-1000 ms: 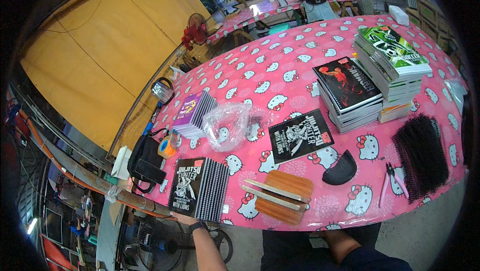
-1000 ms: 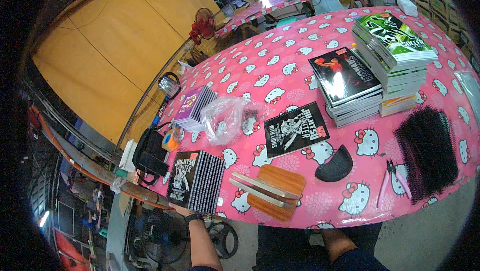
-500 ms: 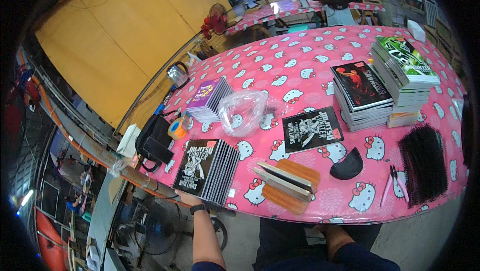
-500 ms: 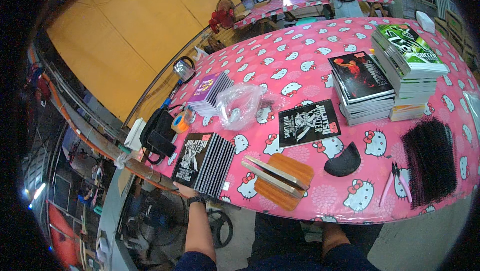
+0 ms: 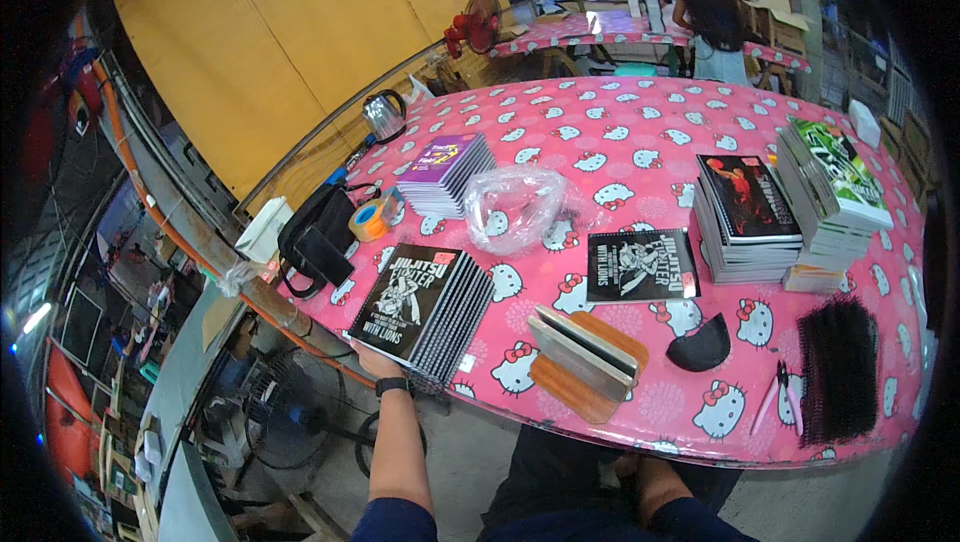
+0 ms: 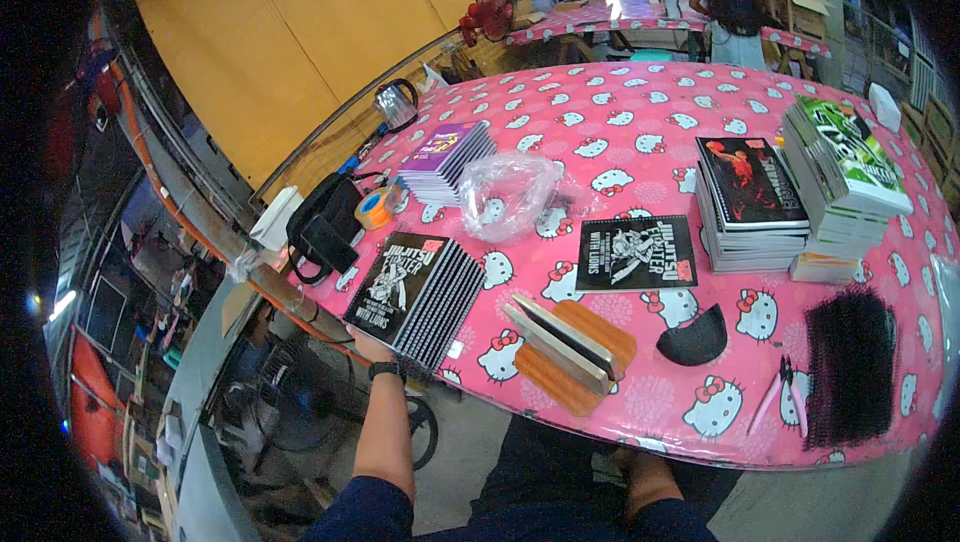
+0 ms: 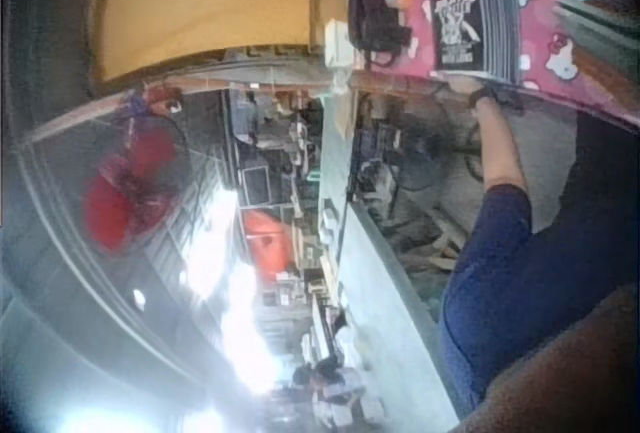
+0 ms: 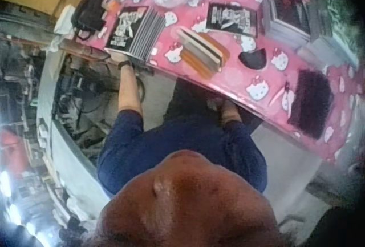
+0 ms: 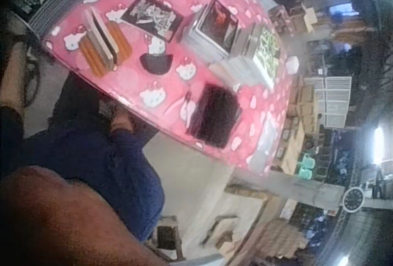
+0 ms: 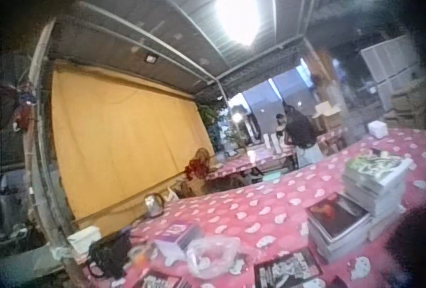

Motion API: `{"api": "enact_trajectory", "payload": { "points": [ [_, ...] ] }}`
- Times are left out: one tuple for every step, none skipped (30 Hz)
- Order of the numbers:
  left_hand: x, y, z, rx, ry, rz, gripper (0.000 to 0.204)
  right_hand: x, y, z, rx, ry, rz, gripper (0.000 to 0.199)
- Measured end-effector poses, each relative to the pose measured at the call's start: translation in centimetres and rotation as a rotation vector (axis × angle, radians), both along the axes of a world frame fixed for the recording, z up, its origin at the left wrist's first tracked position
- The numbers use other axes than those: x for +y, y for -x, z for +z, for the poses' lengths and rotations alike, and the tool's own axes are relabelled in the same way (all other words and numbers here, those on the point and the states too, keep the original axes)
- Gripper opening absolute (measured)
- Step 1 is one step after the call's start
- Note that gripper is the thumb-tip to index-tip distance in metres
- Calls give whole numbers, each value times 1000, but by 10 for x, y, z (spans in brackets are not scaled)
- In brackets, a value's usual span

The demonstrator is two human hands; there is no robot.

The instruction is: The person assembles spiral-bound books by inserting a plastic spiral coil through pre-punched holes in the book covers and pages and then manually crimping the ends of the coil.

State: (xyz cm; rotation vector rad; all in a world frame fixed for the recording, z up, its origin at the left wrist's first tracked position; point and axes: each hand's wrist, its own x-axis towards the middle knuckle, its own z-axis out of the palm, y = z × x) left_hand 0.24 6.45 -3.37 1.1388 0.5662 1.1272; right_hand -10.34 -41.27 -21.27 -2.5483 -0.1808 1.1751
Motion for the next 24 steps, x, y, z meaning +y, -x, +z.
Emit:
{"api": "enact_trajectory", "payload": {
  "points": [
    [-12,-8,2,42,22,-22,65,-7,-1,0,0,13,-27,33],
    [-24,-16,4,84,42,-44,65,-13,-1,0,0,23,-53,33],
    [-21,-14,6,69,30,-1,68,-10,-2,0,-3,26,-35,33],
    [-18,-9,6,101,18,21,68,-7,-2,0,1,20,-26,33],
    [-14,-3,7,132,7,44,69,-4,-1,0,0,23,-11,33],
    [-10,-1,6,123,-16,49,69,-2,-2,2,0,23,-3,33],
    [-16,-4,8,120,-8,43,69,-6,-2,1,1,26,-22,33],
    [-23,-9,10,133,-3,36,69,-9,-3,0,-1,33,-28,33],
    [-30,-12,13,146,2,29,69,-12,-4,-1,0,40,-39,33],
    [-26,-9,11,175,-60,54,69,-11,-2,-1,3,35,-33,33],
    [-23,-7,10,176,-59,59,69,-8,-4,-1,-4,36,-23,33],
    [-19,-7,9,107,-13,43,69,-8,-4,0,-1,33,-21,33],
    [-19,-9,9,37,32,22,69,-6,-5,-1,-2,33,-19,33],
    [-19,-9,8,37,33,21,69,-6,-5,-1,0,33,-21,33],
    [-18,-8,7,146,-16,56,65,-7,-4,-1,1,35,-26,33],
    [-16,-6,7,255,-70,94,62,-6,-3,-2,2,32,-22,33],
    [-14,-6,7,255,-75,97,62,-6,-3,-2,2,33,-23,33],
    [-13,-7,7,192,-46,77,61,-5,-5,-2,3,27,-20,33],
    [-17,-9,7,126,-6,53,60,-8,-6,-2,3,35,-21,33],
    [-20,-10,7,124,-1,52,60,-9,-5,-3,4,36,-26,32],
    [-22,-11,8,140,-14,63,64,-10,-5,-3,4,37,-29,32],
    [-21,-9,8,162,-33,79,69,-9,-6,-3,3,37,-28,32],
    [-21,-9,8,166,-33,83,69,-9,-5,-4,5,37,-26,32],
    [-21,-10,7,133,-7,74,69,-10,-6,-4,5,37,-21,32]
  ]
}}
